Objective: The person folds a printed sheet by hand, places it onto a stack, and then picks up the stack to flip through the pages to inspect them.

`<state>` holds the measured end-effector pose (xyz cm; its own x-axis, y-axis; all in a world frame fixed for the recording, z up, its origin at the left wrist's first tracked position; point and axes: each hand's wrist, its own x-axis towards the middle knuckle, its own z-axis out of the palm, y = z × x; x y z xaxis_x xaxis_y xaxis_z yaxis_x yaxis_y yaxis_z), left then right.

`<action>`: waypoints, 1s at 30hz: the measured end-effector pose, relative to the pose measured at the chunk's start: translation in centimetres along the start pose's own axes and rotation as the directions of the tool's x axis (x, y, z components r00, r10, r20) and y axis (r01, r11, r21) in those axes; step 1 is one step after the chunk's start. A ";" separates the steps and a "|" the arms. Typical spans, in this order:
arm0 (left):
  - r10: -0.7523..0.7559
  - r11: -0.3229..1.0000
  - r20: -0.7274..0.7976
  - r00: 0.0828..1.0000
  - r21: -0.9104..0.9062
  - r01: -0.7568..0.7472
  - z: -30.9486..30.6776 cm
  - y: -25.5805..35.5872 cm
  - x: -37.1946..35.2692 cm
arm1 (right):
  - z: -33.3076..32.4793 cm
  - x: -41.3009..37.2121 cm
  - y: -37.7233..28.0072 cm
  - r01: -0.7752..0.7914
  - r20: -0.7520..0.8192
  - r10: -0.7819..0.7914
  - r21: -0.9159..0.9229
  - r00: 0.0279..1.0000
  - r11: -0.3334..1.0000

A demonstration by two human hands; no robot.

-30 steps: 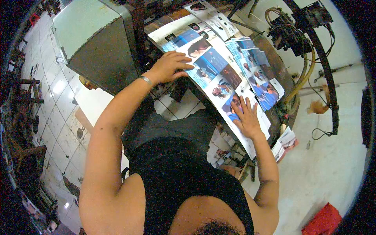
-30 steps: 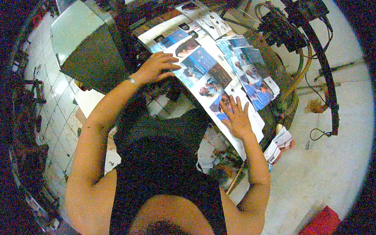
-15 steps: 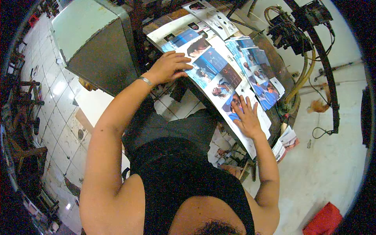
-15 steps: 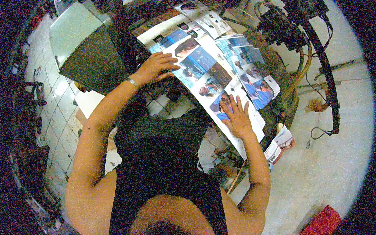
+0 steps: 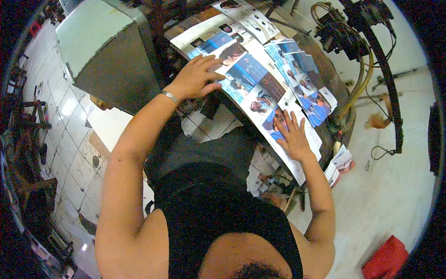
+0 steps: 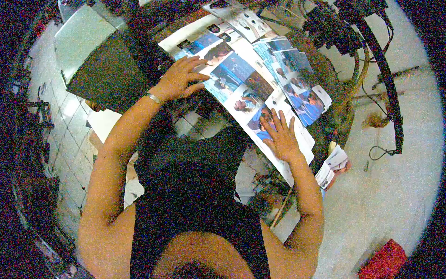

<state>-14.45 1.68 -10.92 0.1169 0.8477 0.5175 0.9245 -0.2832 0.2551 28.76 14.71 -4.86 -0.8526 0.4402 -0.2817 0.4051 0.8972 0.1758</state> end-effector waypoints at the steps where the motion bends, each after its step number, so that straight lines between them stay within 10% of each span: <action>1: -0.018 0.999 0.008 1.000 0.041 0.018 -0.3 0.2 0.2 | 0.0 0.1 0.0 0.005 -0.001 -0.005 0.002 1.000 1.000; 14: -0.197 0.949 0.184 0.963 0.283 0.140 -0.9 4.9 6.4 | -0.8 0.0 0.0 -0.020 0.006 0.019 0.110 1.000 0.994; 22: 0.281 0.945 0.194 0.940 -0.227 -0.236 6.0 14.0 10.6 | -0.2 0.0 0.5 -0.012 0.000 0.013 0.128 1.000 0.992; 30: 0.245 0.955 0.439 0.864 -0.261 -0.138 7.4 15.7 12.0 | 0.0 -0.4 0.4 -0.012 0.001 0.012 0.103 1.000 0.995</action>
<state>4.12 10.68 -6.76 0.4869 0.8604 0.1507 0.7725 -0.5047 0.3855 29.30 14.91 -4.64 -0.8472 0.4511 -0.2808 0.4474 0.8907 0.0808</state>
